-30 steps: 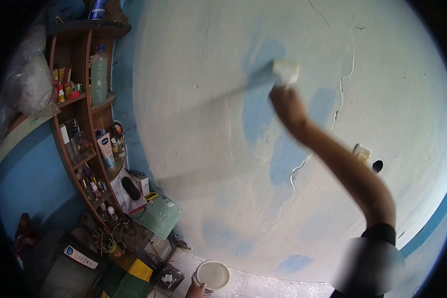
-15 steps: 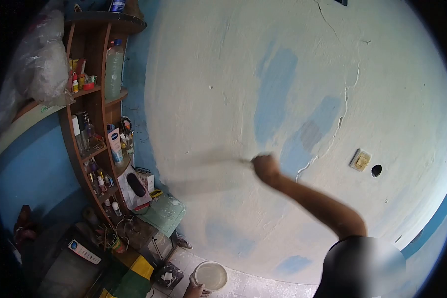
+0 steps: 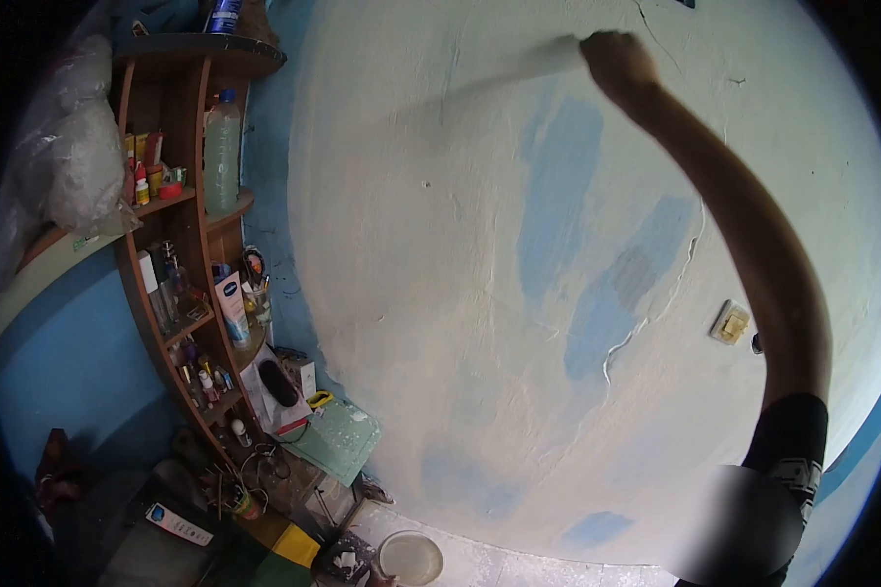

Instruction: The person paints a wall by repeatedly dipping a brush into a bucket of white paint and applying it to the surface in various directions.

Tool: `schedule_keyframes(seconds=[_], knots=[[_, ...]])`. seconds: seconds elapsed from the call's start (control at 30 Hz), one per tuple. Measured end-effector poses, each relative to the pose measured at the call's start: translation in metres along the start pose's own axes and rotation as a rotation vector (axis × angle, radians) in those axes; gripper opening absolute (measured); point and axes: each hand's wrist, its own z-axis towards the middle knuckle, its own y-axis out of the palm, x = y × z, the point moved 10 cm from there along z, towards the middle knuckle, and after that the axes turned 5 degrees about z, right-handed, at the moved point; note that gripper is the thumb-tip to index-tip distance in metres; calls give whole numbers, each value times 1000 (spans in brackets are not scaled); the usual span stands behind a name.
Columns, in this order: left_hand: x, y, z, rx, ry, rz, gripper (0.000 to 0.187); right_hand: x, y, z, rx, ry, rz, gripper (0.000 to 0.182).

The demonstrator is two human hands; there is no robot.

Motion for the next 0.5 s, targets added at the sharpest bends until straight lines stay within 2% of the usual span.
schedule_keyframes(seconds=[0.03, 0.07, 0.1, 0.13, 0.17, 0.2, 0.23, 0.27, 0.3, 0.33, 0.4, 0.47, 0.5], knots=[[0, -4, -1, 16, -13, -11, 59, -27, 13, -14, -20, -70, -74, 11], [-2, -8, 1, 32, -25, -30, 59, -51, 30, -29, -124, -59, -6, 9], [1, -11, -1, 26, -21, -13, 59, -81, 22, -51, -81, -105, 15, 9], [3, -11, -1, 16, -11, 0, 59, -118, 8, -87, 318, -313, -106, 12], [6, -12, -1, 7, -1, 12, 58, -140, 18, -111, 227, -243, 17, 14], [10, -12, 0, -1, 10, 19, 58, -176, 36, -131, -341, -267, -60, 17], [12, -13, -2, -10, 24, 24, 58, -212, 37, -164, -458, -388, -110, 20], [16, -14, -3, -19, 44, 31, 57, -248, 18, -200, -376, -594, -189, 25], [20, -14, -5, -28, 74, 38, 57, -281, 23, -235, -474, -690, -228, 32], [23, -16, -6, -42, 96, 50, 57, -307, -7, -260, -343, -900, -253, 26], [24, -15, -2, -90, 110, 86, 56, -348, 25, -298, -484, -443, -130, 16], [23, -15, 5, -148, 76, 151, 55, -362, -5, -297, -554, -500, -36, 8], [33, -18, -3, -111, 90, 149, 55, -359, -7, -291, -769, -470, 148, 8]])
